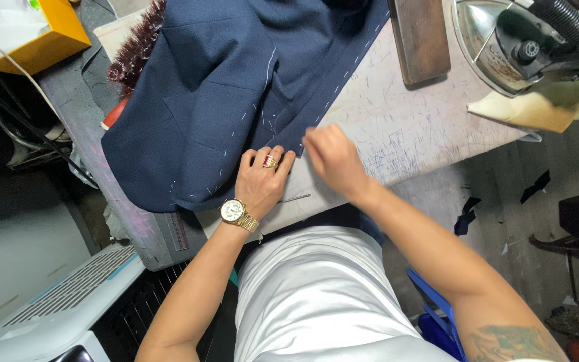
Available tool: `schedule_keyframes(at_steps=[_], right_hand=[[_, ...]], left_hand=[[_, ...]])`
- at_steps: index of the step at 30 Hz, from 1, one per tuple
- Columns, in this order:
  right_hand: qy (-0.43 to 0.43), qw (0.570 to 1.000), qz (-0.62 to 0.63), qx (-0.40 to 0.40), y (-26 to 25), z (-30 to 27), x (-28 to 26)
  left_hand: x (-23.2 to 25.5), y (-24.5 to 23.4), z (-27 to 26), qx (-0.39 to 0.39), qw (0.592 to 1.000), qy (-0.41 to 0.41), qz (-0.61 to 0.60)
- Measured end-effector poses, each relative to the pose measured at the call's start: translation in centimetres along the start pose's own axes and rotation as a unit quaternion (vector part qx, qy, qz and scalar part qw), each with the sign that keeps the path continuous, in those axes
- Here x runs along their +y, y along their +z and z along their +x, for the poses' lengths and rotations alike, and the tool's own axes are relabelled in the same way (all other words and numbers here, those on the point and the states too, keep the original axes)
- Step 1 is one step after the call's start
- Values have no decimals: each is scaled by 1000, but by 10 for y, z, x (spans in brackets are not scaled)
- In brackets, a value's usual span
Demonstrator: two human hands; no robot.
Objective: The person irons the seams and hems of a navy blue suit jacket on a workbench, uses a wooden block to press the fabric, and measures a section of the garment with a transparent ruler.
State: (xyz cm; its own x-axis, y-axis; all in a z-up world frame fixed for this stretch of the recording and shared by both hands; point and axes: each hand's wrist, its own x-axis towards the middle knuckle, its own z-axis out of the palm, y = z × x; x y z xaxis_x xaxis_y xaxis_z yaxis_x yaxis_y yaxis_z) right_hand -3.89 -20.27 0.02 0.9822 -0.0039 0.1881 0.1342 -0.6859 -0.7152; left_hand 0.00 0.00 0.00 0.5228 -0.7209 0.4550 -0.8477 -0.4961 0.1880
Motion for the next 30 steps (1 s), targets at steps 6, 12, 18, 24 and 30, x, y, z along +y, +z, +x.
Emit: schedule_keyframes(at_steps=[6,12,18,24,30], right_hand=[[-240,956,-151,73,14,-35,-32],[-189,954,-225,64,20,-47,-31],[-213,965,-152,26,-15,-21,14],[-12,950,-284,127,-130,59,89],[137,948,-272,96,-134,51,114]], left_hand=[[-9,2,2,-33,999,16,-26],[-20,10,7,-65,997,30,-32],[-22,4,28,-71,995,53,-35],[-19,5,31,-73,996,32,-39],[-16,5,36,-91,995,15,-30]])
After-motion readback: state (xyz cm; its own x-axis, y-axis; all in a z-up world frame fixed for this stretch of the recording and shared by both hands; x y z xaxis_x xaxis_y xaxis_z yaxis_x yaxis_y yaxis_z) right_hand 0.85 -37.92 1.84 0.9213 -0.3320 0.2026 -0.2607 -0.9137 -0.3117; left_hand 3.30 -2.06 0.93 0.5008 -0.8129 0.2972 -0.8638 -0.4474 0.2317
